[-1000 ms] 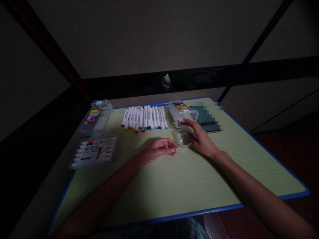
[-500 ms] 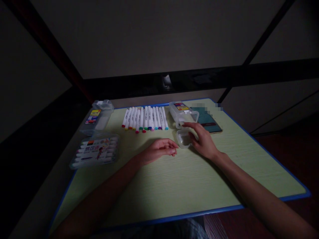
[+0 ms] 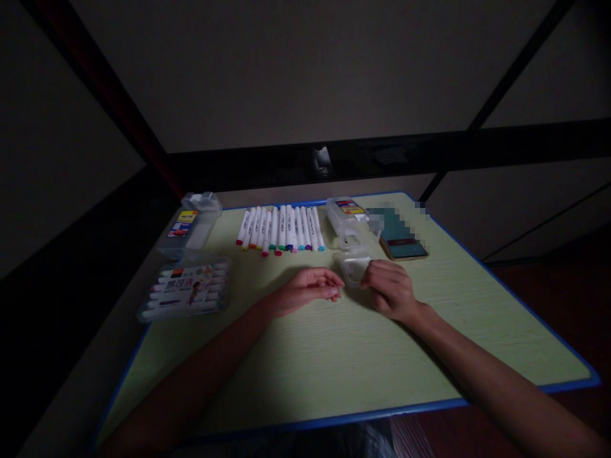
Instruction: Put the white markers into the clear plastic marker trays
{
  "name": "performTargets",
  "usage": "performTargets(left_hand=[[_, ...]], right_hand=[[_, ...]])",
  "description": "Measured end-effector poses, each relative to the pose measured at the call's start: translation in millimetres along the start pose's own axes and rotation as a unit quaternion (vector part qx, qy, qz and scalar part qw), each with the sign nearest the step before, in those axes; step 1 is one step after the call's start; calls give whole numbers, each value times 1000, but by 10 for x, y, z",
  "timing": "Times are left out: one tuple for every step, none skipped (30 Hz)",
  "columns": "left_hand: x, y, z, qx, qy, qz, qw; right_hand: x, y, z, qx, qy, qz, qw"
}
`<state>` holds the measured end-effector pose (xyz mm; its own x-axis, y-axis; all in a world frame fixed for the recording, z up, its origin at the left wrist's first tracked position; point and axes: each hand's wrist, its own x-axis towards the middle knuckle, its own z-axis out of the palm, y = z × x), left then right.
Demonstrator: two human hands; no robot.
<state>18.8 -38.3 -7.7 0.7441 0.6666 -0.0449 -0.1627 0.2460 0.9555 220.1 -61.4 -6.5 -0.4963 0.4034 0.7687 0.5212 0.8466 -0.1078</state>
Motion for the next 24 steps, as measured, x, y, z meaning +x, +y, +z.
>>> performTargets(left_hand=[[1,-5,-3,0,0,0,1000],[2,-10,-6,1,1,0,1000],[3,-14,-8,1,1,1,1000],[3,-17,-9,1,1,1,1000],[2,-19,-9,2,1,3,1000],[2,-21,-9,3,0,5,1000],[2,-22,-9,4,0,8,1000],[3,-24,-10,5,-1,10,1000],[6,-27,-12,6,-1,12,1000],[9,-32,-15,5,-1,13,1000],[14,-37,-20,0,-1,13,1000],[19,-43,-26,-10,-2,12,1000],[24,-49,-32,-25,-4,10,1000],[28,-55,-37,-41,-6,9,999],[30,-61,-41,-56,-7,9,998],[31,-66,-43,-66,-5,12,998],[30,-70,-45,-71,-1,20,997],[28,-74,-47,-72,5,33,997],[26,-76,-50,-70,12,48,996],[25,-74,-56,-66,20,64,996],[27,-64,-67,-60,26,79,995],[30,-43,-82,-53,32,89,994],[37,-7,-102,-43,38,96,994],[46,48,-126,-30,48,103,993]], right_hand=[[9,-19,9,2,-15,-21,1000],[19,-38,20,3,-28,-37,999],[29,-54,32,3,-38,-47,998],[38,-69,44,4,-46,-54,997],[46,-80,56,6,-51,-60,997],[51,-89,66,8,-56,-65,996],[54,-94,74,12,-60,-68,996],[54,-97,80,17,-67,-70,995],[54,-98,83,21,-74,-71,995],[52,-98,83,25,-80,-70,994],[50,-97,82,28,-85,-68,994],[49,-97,81,31,-90,-66,993],[48,-96,80,34,-93,-64,993],[48,-94,81,37,-95,-61,993],[48,-92,83,40,-97,-58,993],[47,-89,88,42,-98,-54,993],[46,-85,94,43,-100,-52,993],[45,-81,102,42,-102,-50,993],[42,-76,110,40,-103,-48,993],[39,-71,118,38,-104,-48,993],[35,-67,124,36,-103,-48,993],[32,-64,129,34,-102,-48,993],[28,-62,132,33,-100,-49,993],[25,-61,132,32,-99,-49,993]])
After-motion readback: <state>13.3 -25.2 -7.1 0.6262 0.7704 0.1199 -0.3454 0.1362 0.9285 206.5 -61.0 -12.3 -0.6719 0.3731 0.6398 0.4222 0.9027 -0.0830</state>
